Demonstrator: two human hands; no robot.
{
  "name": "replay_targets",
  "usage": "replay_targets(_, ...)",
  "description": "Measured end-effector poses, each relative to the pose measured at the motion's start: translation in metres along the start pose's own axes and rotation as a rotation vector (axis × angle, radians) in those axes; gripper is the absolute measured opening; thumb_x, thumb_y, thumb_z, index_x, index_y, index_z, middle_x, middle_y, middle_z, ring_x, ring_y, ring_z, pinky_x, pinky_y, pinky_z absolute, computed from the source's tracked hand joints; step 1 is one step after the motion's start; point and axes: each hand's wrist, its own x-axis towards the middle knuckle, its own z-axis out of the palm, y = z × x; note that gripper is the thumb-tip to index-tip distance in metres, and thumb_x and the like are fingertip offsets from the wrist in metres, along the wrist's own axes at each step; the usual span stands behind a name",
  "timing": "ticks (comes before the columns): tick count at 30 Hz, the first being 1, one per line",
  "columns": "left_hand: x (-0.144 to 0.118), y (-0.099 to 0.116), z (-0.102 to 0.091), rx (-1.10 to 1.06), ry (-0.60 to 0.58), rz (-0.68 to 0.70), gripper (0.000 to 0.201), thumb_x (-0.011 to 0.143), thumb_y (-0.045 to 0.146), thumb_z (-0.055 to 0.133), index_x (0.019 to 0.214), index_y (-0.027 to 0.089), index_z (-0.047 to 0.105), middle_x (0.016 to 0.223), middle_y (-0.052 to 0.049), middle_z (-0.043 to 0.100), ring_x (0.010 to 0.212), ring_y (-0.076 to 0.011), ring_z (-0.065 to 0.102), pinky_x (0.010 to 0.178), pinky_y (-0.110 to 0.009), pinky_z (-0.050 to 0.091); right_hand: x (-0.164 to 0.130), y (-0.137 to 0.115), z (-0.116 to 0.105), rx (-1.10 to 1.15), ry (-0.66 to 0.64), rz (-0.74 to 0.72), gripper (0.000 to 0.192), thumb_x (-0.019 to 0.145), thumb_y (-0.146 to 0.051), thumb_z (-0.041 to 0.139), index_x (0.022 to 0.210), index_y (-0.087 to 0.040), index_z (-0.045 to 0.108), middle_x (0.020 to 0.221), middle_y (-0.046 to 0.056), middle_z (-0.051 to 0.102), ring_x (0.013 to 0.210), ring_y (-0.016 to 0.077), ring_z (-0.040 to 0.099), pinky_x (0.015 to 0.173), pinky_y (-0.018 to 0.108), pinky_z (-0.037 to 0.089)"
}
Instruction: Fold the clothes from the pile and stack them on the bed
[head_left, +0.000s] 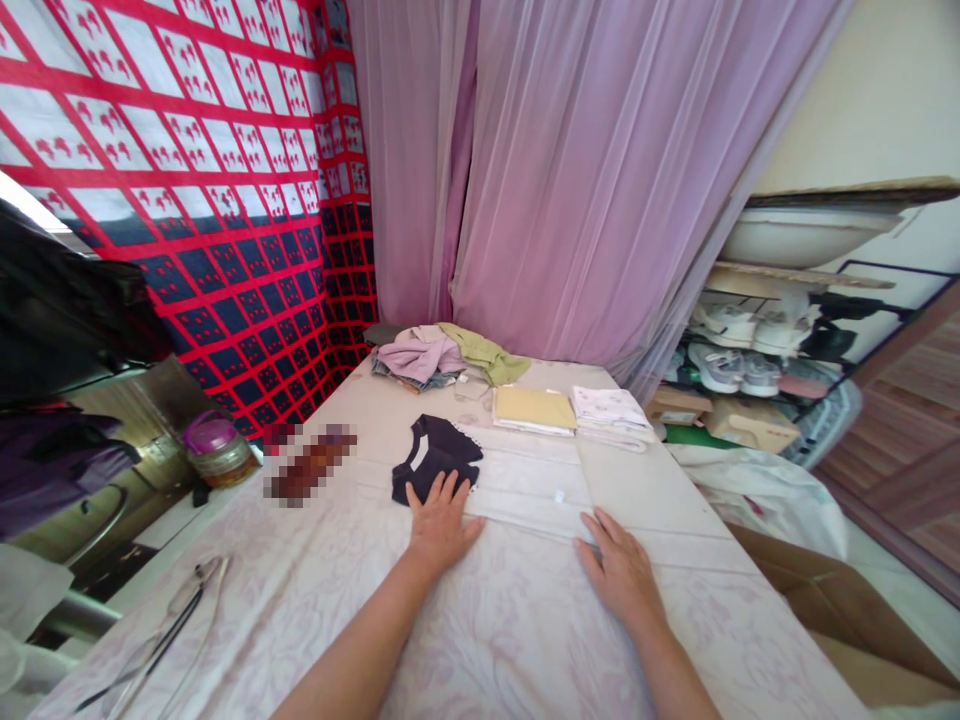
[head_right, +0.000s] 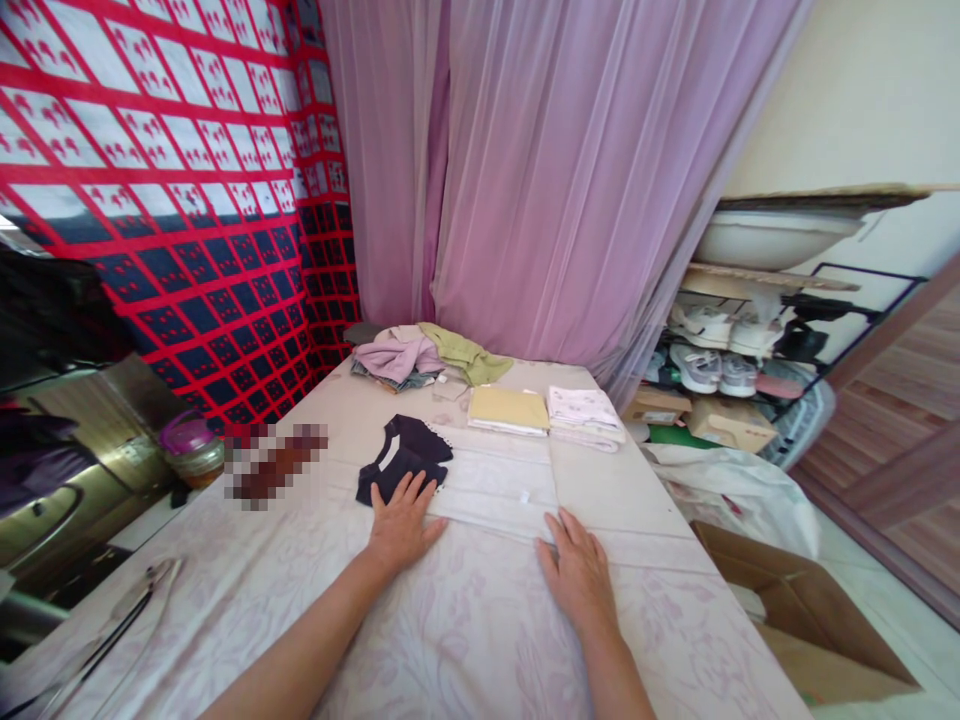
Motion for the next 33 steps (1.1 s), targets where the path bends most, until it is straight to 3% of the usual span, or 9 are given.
replay_targets(5, -0.004, -0.010, -0.014, 0.034, -0.005, -0.130, 0.069, 0.086, 0.061, 0.035, 0.146, 0.026, 0.029, 0.156, -0.011, 0.018, 0.140, -0.0384, 0.015, 0.101, -0.073, 0.011, 0.000, -0.002, -0.001, 0.008, 0.013, -0.007, 0.048, 0.088, -0.041, 0.036, 0.126, -0.019, 0.057, 0.138, 0.010, 0.049, 0.127, 0.0239, 0.044, 0.106, 0.043, 0.032)
replay_targets(13, -0.016, -0.030, -0.019, 0.104, 0.004, -0.118, 0.066, 0.088, 0.058, 0.034, 0.144, 0.022, 0.035, 0.153, -0.012, 0.025, 0.140, -0.0322, 0.022, 0.109, -0.057, 0.016, -0.001, -0.002, 0.001, 0.012, 0.040, -0.003, 0.047, 0.088, -0.039, 0.036, 0.125, -0.020, 0.058, 0.137, 0.010, 0.050, 0.126, 0.0229, 0.044, 0.106, 0.043, 0.032)
replay_targets(20, -0.016, -0.026, -0.018, 0.131, 0.037, -0.165, 0.066, 0.086, 0.058, 0.040, 0.142, 0.023, 0.040, 0.152, -0.011, 0.029, 0.137, -0.0396, 0.024, 0.109, -0.057, 0.017, -0.001, -0.002, 0.001, 0.036, 0.051, -0.001, 0.046, 0.088, -0.040, 0.039, 0.124, -0.020, 0.059, 0.137, 0.009, 0.051, 0.125, 0.0239, 0.045, 0.106, 0.042, 0.032)
replay_targets(25, -0.017, -0.027, -0.016, 0.129, 0.049, -0.160, 0.064, 0.086, 0.057, 0.039, 0.141, 0.023, 0.040, 0.152, -0.011, 0.029, 0.138, -0.0395, 0.023, 0.108, -0.059, 0.016, 0.000, -0.001, 0.002, 0.039, 0.050, 0.003, 0.046, 0.088, -0.039, 0.038, 0.125, -0.020, 0.058, 0.138, 0.010, 0.049, 0.126, 0.0236, 0.044, 0.106, 0.042, 0.031)
replay_targets(29, -0.017, -0.029, -0.014, 0.139, 0.085, -0.134, 0.063, 0.087, 0.055, 0.039, 0.140, 0.022, 0.042, 0.151, -0.013, 0.031, 0.138, -0.0360, 0.024, 0.109, -0.059, 0.013, 0.001, -0.002, 0.003, 0.029, 0.097, 0.127, 0.051, 0.087, -0.041, 0.039, 0.130, -0.016, 0.052, 0.140, 0.014, 0.045, 0.129, 0.0264, 0.040, 0.105, 0.044, 0.032)
replay_targets(33, -0.017, -0.031, -0.013, 0.144, 0.145, -0.092, 0.061, 0.087, 0.051, 0.041, 0.139, 0.018, 0.043, 0.150, -0.014, 0.032, 0.139, -0.0336, 0.025, 0.110, -0.058, 0.012, 0.007, -0.004, -0.003, 0.000, 0.083, 0.321, 0.048, 0.088, -0.044, 0.039, 0.120, -0.014, 0.060, 0.138, 0.017, 0.047, 0.128, 0.0291, 0.041, 0.103, 0.046, 0.033)
